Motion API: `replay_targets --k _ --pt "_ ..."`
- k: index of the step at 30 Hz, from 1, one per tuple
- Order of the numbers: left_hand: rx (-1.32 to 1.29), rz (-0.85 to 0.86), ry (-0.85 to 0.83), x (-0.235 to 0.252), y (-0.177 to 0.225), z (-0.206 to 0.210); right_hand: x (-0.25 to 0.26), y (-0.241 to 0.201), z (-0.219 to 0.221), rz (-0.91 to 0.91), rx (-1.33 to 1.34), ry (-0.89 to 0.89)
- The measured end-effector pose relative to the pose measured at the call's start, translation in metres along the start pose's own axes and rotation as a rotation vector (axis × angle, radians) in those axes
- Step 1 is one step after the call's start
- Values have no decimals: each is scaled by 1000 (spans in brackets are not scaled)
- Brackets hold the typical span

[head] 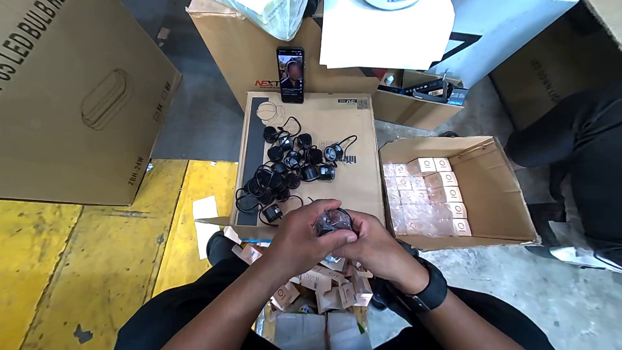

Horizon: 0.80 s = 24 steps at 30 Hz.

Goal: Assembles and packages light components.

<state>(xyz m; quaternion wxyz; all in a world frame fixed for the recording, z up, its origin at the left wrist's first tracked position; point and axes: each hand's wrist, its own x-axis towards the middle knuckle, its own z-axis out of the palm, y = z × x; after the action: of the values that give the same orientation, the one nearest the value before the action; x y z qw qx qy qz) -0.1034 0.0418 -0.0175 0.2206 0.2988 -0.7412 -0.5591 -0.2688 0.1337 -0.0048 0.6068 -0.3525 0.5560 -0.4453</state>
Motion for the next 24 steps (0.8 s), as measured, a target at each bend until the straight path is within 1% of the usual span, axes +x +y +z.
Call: replay_targets --k 3,4,5,6,8,10,12,13,15,17,19,20,23,24 --pt "402 225 138 0 -6 0 0 1 0 13 26 18" --pt "469 259 172 1 -6 -1 0 1 1 10 30 36" --pt "498 253 194 2 -4 -2 1 0 2 3 42 52" --pt "498 207 205 2 -2 -2 1 0 3 -9 57 66" --pt "434 24 203 3 3 -4 1 -1 3 -40 86 97" --pt "291 -175 188 4 7 -6 1 -2 3 -71 105 127" --pt "129 -252 167 4 9 -9 3 -1 3 -101 115 163" --pt "58 -240 159 5 11 -9 4 0 2 -109 123 183" --pt "-65 -156 149 5 14 -10 5 0 1 -107 146 211" --pt "-110 -50 132 5 12 -9 5 -1 0 -108 150 220" --pt "-134 0 142 4 11 -6 5 -1 0 -121 140 224" --pt "-169 -19 145 4 13 -5 6 0 0 -127 142 230" --pt "-296 -179 126 6 17 -6 5 2 2 -150 163 249" --pt "-319 -209 112 7 17 -7 5 3 3 -159 164 252"
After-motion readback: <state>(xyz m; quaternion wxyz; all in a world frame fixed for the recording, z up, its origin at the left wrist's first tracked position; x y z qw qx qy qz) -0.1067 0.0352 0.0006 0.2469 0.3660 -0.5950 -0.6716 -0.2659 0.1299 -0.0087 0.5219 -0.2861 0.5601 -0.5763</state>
